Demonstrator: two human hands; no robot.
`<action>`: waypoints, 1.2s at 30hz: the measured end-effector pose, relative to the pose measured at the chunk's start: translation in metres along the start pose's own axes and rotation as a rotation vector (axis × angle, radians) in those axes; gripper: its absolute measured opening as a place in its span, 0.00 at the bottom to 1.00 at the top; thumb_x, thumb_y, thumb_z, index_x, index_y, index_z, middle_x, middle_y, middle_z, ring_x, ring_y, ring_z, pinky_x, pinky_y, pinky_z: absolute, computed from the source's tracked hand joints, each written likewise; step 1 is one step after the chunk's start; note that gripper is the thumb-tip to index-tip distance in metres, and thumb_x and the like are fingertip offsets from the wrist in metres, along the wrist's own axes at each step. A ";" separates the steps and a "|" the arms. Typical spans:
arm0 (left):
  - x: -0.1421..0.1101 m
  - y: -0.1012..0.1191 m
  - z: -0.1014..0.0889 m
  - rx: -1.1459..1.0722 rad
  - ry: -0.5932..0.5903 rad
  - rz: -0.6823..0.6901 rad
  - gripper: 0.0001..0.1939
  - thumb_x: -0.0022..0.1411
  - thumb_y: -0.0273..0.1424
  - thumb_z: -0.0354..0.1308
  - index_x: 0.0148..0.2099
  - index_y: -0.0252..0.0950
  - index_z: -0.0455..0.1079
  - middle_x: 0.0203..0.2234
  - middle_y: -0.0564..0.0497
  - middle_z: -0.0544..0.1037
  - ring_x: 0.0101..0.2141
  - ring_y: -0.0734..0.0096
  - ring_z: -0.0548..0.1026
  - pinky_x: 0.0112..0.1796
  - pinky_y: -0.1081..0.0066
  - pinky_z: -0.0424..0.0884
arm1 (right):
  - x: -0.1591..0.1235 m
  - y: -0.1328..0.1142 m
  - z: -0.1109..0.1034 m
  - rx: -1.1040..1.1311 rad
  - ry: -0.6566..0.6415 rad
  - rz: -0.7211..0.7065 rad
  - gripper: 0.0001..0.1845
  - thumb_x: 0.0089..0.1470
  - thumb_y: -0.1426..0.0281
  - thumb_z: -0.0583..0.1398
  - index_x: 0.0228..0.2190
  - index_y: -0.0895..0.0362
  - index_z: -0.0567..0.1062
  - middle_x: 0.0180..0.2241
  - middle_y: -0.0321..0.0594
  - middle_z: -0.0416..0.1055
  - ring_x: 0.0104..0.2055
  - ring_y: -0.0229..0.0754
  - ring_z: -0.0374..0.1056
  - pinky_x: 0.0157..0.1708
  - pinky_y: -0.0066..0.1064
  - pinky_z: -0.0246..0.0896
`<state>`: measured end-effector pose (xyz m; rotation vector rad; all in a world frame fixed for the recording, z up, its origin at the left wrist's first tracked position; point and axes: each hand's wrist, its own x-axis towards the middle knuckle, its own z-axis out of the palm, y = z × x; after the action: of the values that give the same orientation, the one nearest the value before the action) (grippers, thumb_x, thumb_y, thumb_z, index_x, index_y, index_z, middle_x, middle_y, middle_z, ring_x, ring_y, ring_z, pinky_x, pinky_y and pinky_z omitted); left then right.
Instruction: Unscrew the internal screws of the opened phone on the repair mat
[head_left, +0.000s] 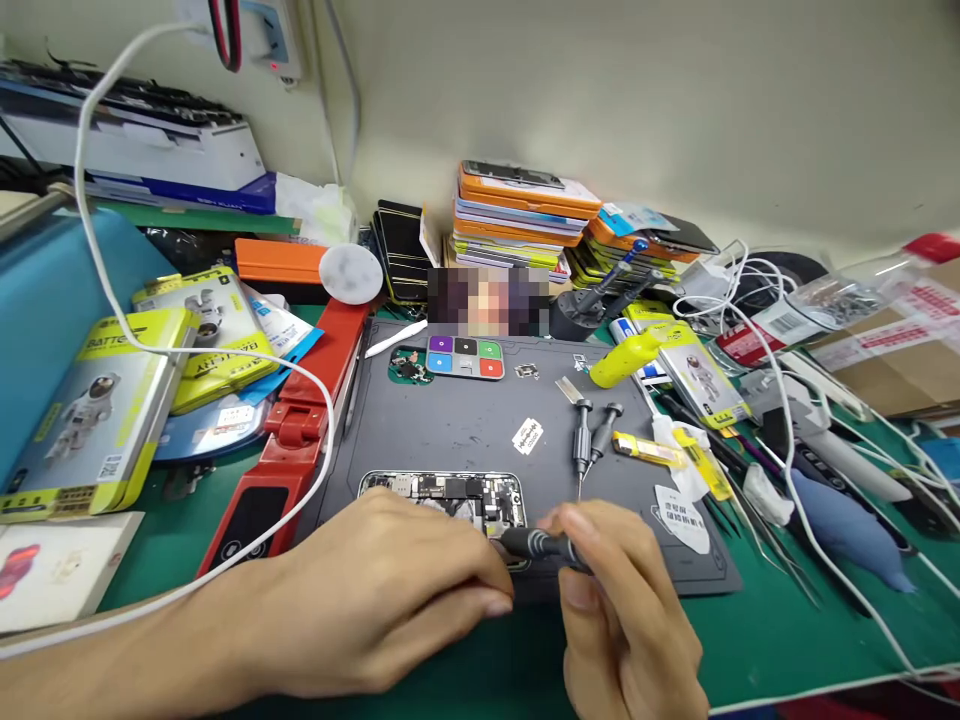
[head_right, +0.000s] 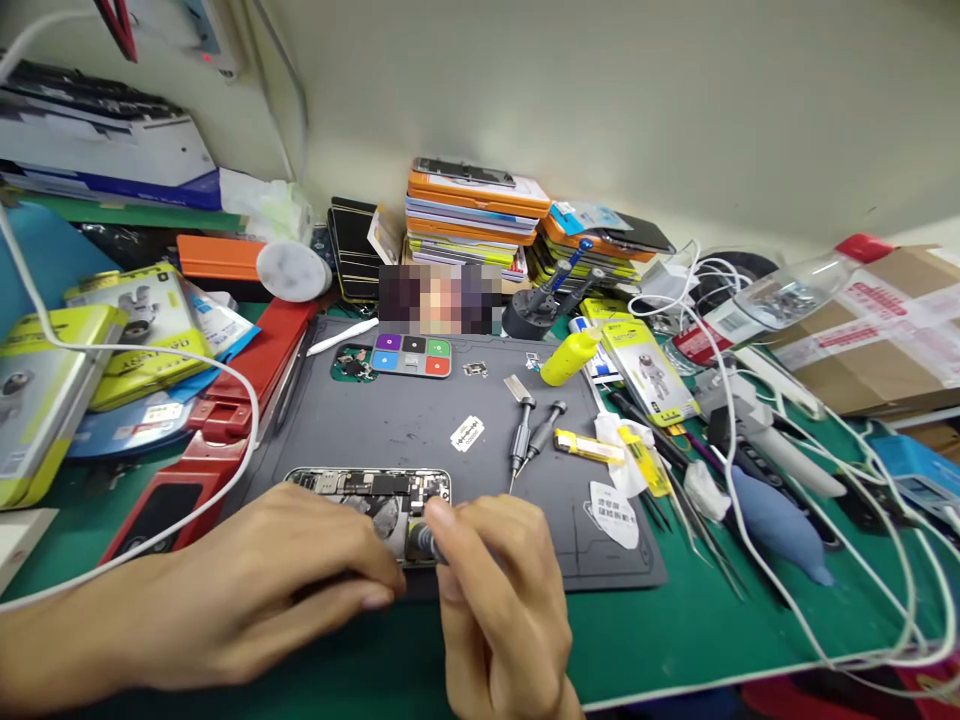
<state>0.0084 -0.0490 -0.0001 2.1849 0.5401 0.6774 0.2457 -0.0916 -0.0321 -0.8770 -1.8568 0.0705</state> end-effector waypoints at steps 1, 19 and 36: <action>0.000 0.000 -0.001 -0.024 0.002 -0.037 0.06 0.80 0.30 0.54 0.48 0.39 0.72 0.35 0.55 0.82 0.32 0.73 0.78 0.35 0.74 0.66 | 0.000 0.000 0.000 -0.011 0.006 0.006 0.38 0.59 0.87 0.58 0.68 0.56 0.72 0.50 0.48 0.80 0.49 0.51 0.78 0.43 0.48 0.79; 0.002 0.004 -0.008 -0.318 0.122 -0.457 0.20 0.82 0.40 0.47 0.34 0.40 0.58 0.23 0.61 0.60 0.24 0.75 0.57 0.26 0.73 0.54 | 0.001 -0.002 -0.001 0.072 -0.032 0.008 0.43 0.55 0.92 0.59 0.69 0.59 0.70 0.50 0.47 0.80 0.51 0.49 0.78 0.44 0.46 0.79; 0.001 -0.005 -0.003 -0.297 0.118 -0.465 0.10 0.82 0.40 0.54 0.48 0.43 0.70 0.33 0.57 0.75 0.30 0.73 0.71 0.30 0.72 0.64 | -0.001 -0.002 -0.002 0.063 -0.123 0.053 0.44 0.59 0.88 0.62 0.72 0.59 0.63 0.54 0.48 0.78 0.56 0.46 0.75 0.52 0.43 0.77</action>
<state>0.0066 -0.0436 -0.0016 1.6689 0.9106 0.5886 0.2460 -0.0944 -0.0311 -0.8947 -1.9346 0.2194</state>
